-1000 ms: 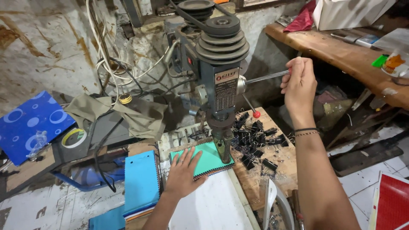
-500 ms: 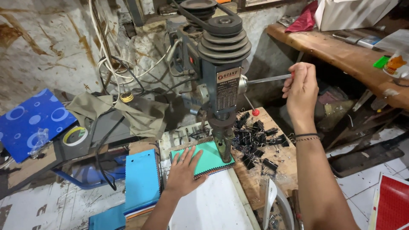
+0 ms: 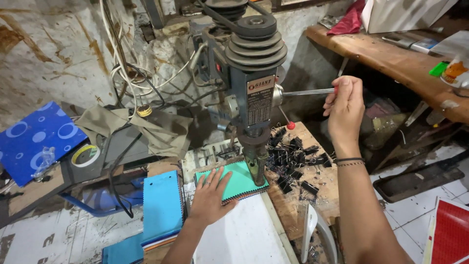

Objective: The person aligns a stack of green papers under a drill press and operates the machine to create holes. They repeat this process for multiple stacks of paper, adjusting the position of the papers between drilling actions.

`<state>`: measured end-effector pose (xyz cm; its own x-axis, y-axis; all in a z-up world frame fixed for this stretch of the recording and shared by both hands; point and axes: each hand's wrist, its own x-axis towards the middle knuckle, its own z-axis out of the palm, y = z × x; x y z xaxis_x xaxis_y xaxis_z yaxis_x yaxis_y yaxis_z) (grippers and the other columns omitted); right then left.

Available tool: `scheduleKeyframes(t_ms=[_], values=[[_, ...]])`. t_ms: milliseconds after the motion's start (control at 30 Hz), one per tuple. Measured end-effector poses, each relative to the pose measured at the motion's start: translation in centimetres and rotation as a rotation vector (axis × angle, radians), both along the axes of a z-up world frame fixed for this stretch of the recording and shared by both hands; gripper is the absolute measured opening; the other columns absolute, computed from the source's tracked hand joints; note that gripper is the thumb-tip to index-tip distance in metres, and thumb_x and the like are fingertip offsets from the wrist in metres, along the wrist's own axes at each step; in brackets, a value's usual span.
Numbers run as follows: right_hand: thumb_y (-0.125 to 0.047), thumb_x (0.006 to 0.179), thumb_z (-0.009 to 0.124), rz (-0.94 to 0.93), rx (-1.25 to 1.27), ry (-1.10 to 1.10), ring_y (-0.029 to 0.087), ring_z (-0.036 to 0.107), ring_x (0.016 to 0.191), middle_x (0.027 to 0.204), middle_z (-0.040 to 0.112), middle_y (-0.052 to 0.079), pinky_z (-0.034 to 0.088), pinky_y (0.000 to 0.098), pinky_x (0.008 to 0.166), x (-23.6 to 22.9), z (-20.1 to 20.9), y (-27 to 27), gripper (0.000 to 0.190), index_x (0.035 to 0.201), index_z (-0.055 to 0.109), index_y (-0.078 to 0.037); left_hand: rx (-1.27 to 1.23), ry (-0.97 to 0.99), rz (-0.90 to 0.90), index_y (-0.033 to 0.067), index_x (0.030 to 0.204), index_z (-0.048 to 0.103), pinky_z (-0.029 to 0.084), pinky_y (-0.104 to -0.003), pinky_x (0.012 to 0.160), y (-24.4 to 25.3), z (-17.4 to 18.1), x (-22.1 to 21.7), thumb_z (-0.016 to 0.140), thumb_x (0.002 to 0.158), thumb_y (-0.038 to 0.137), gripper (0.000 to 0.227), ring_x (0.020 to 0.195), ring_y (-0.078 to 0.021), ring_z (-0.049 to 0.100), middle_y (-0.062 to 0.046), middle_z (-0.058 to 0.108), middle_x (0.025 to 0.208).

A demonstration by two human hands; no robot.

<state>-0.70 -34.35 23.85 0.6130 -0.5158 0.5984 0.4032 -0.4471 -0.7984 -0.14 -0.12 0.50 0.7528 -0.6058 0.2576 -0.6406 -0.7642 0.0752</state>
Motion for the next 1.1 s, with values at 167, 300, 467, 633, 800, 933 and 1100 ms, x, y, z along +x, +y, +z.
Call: scheduleKeyframes(t_ms=[167,300,467,633,800,933,1100], values=[[-0.038,0.114,0.034,-0.014,0.024,0.012,0.010,0.054,0.063,0.075,0.053,0.002,0.048,0.0227,0.052,0.03,-0.22,0.05,0.031,0.109,0.054,-0.014,0.005,0.007,0.003,0.0179,0.163,0.028,0.014,-0.058,0.120,-0.02,0.09,-0.05,0.044,0.097,0.075,0.089,0.154,-0.0338,0.018,-0.011,0.021,0.170],[-0.039,0.114,0.034,-0.017,0.012,0.005,0.010,0.054,0.063,0.074,0.052,0.002,0.047,0.0230,0.052,-0.26,-0.10,0.25,0.033,0.109,0.053,-0.013,-0.020,0.003,-0.006,0.0179,0.163,0.029,0.014,-0.059,0.120,0.03,0.14,-0.11,0.042,0.097,0.076,0.088,0.154,-0.0343,0.019,-0.011,0.022,0.169],[-0.039,0.114,0.034,-0.003,0.009,0.006,0.009,0.053,0.064,0.076,0.053,0.001,0.047,0.0225,0.053,-0.38,-0.22,0.22,0.033,0.110,0.053,-0.013,-0.037,0.006,-0.011,0.0178,0.162,0.030,0.015,-0.059,0.119,0.01,0.14,-0.10,0.043,0.097,0.075,0.087,0.154,-0.0351,0.021,-0.012,0.024,0.169],[-0.037,0.115,0.035,-0.009,0.005,-0.029,0.009,0.054,0.064,0.076,0.053,0.002,0.048,0.0216,0.051,0.03,-0.74,-0.07,0.031,0.110,0.054,-0.013,-0.015,0.003,-0.009,0.0182,0.163,0.028,0.014,-0.059,0.120,0.04,0.03,-0.05,0.044,0.097,0.075,0.088,0.154,-0.0349,0.020,-0.011,0.021,0.169],[-0.037,0.115,0.035,-0.009,0.016,-0.024,0.009,0.054,0.063,0.076,0.052,0.002,0.048,0.0217,0.052,-0.11,-0.66,0.10,0.031,0.110,0.054,-0.013,0.002,0.010,0.001,0.0182,0.163,0.027,0.015,-0.059,0.120,0.00,0.05,0.01,0.045,0.097,0.075,0.089,0.154,-0.0353,0.019,-0.012,0.022,0.169],[-0.037,0.115,0.034,0.010,0.016,-0.033,0.009,0.053,0.064,0.077,0.052,0.002,0.048,0.0218,0.053,-0.17,-0.72,0.09,0.032,0.110,0.053,-0.012,-0.005,0.009,0.001,0.0185,0.163,0.028,0.015,-0.059,0.120,0.02,0.06,-0.01,0.042,0.097,0.076,0.089,0.154,-0.0356,0.019,-0.012,0.022,0.169],[-0.037,0.115,0.035,0.010,0.023,-0.032,0.009,0.053,0.064,0.077,0.052,0.002,0.048,0.0219,0.052,-0.27,-0.80,0.12,0.032,0.110,0.053,-0.013,-0.006,0.011,-0.003,0.0178,0.163,0.029,0.014,-0.059,0.120,-0.02,0.18,-0.10,0.043,0.098,0.075,0.088,0.154,-0.0353,0.019,-0.011,0.022,0.169]])
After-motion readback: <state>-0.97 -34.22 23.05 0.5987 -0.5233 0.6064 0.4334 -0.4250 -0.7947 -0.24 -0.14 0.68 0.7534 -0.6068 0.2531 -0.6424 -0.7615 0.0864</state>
